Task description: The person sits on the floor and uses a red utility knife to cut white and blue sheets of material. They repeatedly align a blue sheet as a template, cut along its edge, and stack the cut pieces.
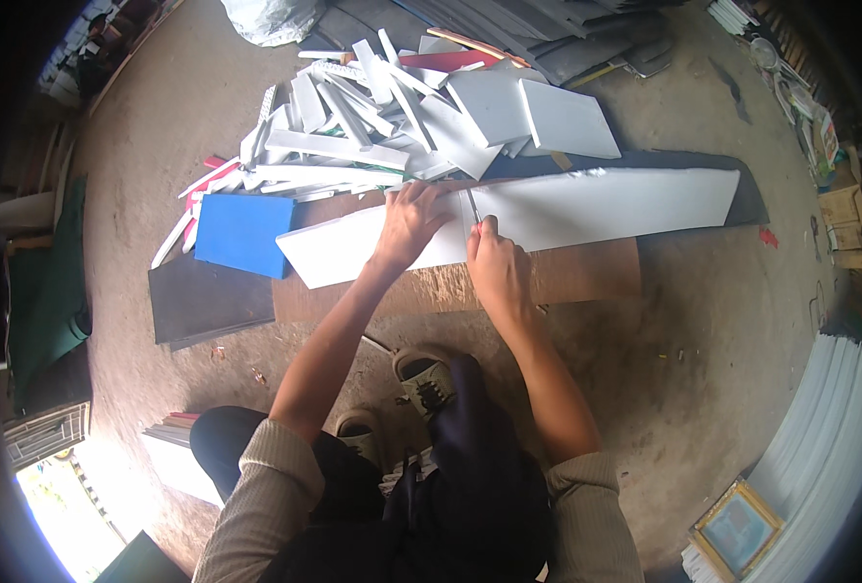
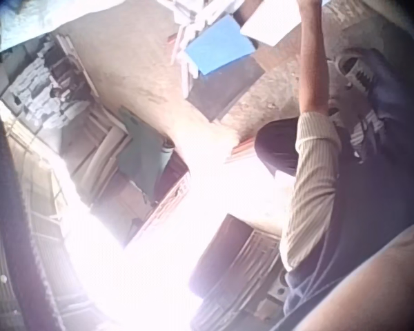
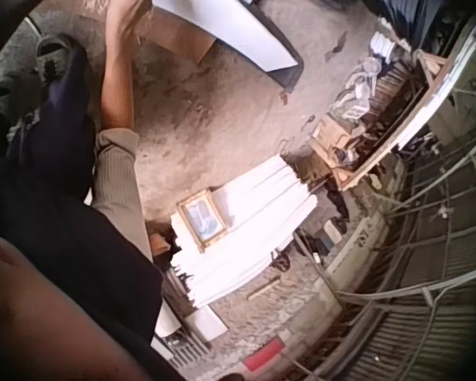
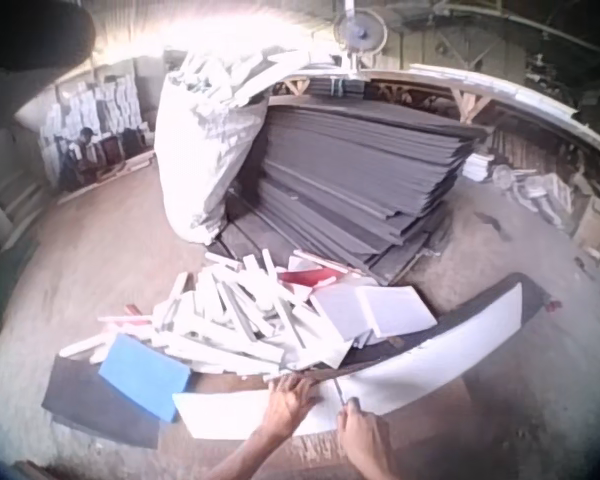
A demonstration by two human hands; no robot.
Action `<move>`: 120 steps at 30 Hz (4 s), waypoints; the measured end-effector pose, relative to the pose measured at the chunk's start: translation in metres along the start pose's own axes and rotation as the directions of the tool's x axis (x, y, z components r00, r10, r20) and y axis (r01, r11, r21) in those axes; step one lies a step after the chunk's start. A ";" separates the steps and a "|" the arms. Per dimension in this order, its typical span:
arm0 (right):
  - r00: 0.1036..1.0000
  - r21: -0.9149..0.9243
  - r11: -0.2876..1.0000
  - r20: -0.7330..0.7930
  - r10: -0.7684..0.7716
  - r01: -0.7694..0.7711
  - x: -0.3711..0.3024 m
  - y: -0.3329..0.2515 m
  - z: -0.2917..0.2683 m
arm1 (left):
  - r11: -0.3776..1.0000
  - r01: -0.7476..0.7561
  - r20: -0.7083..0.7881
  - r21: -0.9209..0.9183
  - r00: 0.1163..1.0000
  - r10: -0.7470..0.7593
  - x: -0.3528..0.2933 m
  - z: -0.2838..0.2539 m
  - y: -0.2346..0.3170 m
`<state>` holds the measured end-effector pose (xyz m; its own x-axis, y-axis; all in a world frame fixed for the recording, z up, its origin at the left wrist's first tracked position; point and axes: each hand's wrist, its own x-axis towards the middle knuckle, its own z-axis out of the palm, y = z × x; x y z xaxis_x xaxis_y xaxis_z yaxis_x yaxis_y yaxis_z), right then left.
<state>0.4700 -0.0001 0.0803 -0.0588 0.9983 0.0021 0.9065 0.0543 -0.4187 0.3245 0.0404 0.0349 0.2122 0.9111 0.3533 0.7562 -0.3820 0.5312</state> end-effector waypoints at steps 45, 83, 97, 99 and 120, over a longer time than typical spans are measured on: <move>0.937 -0.027 0.980 0.290 0.194 -0.195 -0.029 0.023 0.076 | 0.996 0.057 0.003 0.061 0.998 -0.058 -0.047 -0.012 0.053; 0.976 -0.095 0.993 0.213 -0.053 0.075 0.032 0.005 0.076 | 0.209 0.213 -0.096 -0.954 0.445 -0.890 -0.078 -0.237 -0.091; 0.988 -0.080 0.985 0.020 -0.154 0.156 0.023 -0.018 0.105 | -0.250 0.032 0.229 -0.968 0.524 -0.820 -0.100 -0.185 -0.123; 0.984 0.307 0.948 0.125 -0.128 0.084 0.035 -0.018 0.097 | -0.433 0.083 0.407 -0.897 0.533 -0.742 -0.087 -0.180 -0.105; 0.947 0.925 0.215 0.320 0.007 -0.314 0.012 -0.091 0.088 | 0.256 0.758 0.566 -0.599 0.628 -0.534 -0.157 -0.125 -0.109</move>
<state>0.3502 0.0046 0.0387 -0.1835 0.9387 -0.2918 -0.1734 -0.3231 -0.9304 0.1314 -0.0809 0.0181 0.0796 0.8635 -0.4980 -0.0164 0.5007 0.8655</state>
